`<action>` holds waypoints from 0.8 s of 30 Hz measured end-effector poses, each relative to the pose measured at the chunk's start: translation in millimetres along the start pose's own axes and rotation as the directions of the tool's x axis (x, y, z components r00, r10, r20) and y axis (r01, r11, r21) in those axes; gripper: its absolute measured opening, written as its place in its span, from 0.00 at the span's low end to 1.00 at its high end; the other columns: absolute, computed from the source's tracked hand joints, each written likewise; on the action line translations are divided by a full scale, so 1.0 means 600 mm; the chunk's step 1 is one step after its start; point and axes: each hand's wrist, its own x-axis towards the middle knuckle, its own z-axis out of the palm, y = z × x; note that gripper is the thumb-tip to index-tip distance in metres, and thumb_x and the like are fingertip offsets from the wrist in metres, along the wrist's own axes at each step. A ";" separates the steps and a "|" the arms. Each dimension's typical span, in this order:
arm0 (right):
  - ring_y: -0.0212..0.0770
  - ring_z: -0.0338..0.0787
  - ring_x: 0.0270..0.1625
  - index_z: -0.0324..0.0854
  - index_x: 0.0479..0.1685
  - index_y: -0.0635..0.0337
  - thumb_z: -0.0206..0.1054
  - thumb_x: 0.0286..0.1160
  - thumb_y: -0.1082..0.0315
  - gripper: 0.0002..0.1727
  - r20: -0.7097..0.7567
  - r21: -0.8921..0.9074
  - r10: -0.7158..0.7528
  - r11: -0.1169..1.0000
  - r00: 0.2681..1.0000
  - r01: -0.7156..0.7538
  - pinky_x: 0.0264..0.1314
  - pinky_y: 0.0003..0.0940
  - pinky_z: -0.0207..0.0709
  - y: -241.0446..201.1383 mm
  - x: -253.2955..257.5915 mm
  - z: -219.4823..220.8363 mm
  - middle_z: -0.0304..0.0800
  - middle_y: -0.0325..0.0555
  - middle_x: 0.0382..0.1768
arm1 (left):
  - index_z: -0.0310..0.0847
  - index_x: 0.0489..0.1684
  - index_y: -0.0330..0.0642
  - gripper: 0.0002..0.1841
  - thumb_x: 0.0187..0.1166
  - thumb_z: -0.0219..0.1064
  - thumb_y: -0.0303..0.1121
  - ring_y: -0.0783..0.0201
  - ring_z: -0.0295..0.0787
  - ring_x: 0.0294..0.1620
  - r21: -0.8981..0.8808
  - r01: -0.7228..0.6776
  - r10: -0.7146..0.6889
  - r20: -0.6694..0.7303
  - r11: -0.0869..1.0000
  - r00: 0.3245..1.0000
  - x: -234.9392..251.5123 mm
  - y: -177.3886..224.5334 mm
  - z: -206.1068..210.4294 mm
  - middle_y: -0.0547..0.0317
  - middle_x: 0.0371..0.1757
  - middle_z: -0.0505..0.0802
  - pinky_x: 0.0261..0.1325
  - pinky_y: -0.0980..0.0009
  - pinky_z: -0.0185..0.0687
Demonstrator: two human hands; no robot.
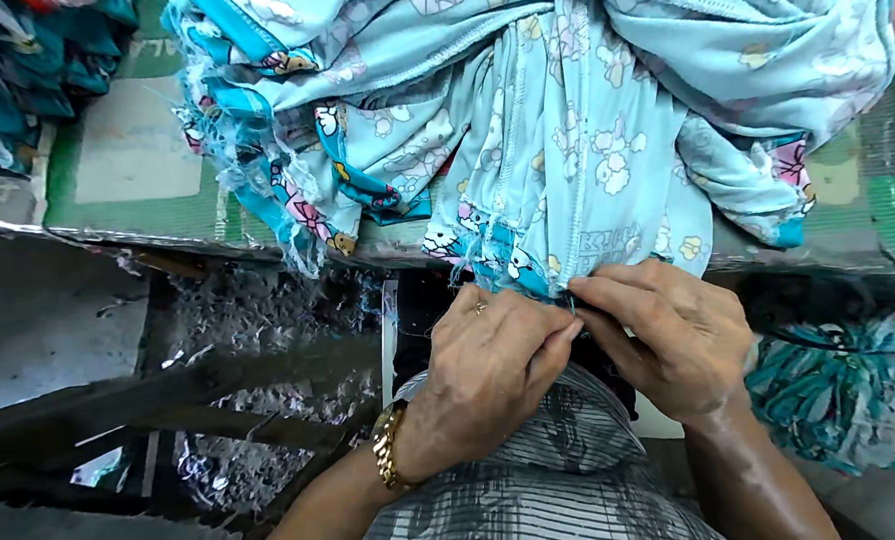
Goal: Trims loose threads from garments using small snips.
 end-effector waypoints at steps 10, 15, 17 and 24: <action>0.49 0.87 0.31 0.85 0.46 0.54 0.60 0.88 0.61 0.10 0.514 -0.116 0.069 0.993 0.855 -0.011 0.25 0.40 0.72 -0.059 -0.004 -0.082 0.89 0.47 0.35 | 0.86 0.33 0.42 0.17 0.90 0.59 0.42 0.71 0.83 0.31 -0.088 -0.023 0.037 0.169 0.996 0.985 -0.016 -0.023 -0.047 0.61 0.26 0.89 0.39 0.75 0.74; 0.28 0.90 0.49 0.87 0.56 0.54 0.66 0.86 0.57 0.13 0.384 0.407 0.014 0.895 0.923 -0.183 0.52 0.21 0.83 -0.027 0.001 -0.091 0.93 0.40 0.46 | 0.85 0.52 0.44 0.10 0.80 0.71 0.37 0.57 0.83 0.60 0.266 -0.139 0.130 0.052 0.954 0.990 0.011 -0.050 -0.031 0.52 0.54 0.90 0.65 0.62 0.71; 0.22 0.89 0.48 0.88 0.54 0.54 0.72 0.81 0.59 0.12 0.245 0.418 0.171 0.869 0.954 -0.263 0.49 0.15 0.84 -0.018 0.008 -0.065 0.92 0.35 0.47 | 0.87 0.47 0.43 0.07 0.78 0.70 0.33 0.56 0.84 0.58 0.245 -0.131 0.132 0.014 0.961 0.991 0.020 -0.052 -0.021 0.51 0.51 0.92 0.65 0.59 0.69; 0.22 0.88 0.47 0.83 0.57 0.53 0.77 0.74 0.63 0.16 0.041 0.464 0.352 0.822 0.935 -0.330 0.49 0.17 0.87 -0.028 0.036 -0.022 0.88 0.30 0.49 | 0.84 0.45 0.41 0.07 0.76 0.69 0.19 0.68 0.91 0.58 -0.596 0.113 -0.230 -0.123 0.795 0.965 0.040 -0.032 -0.011 0.60 0.55 0.93 0.59 0.74 0.90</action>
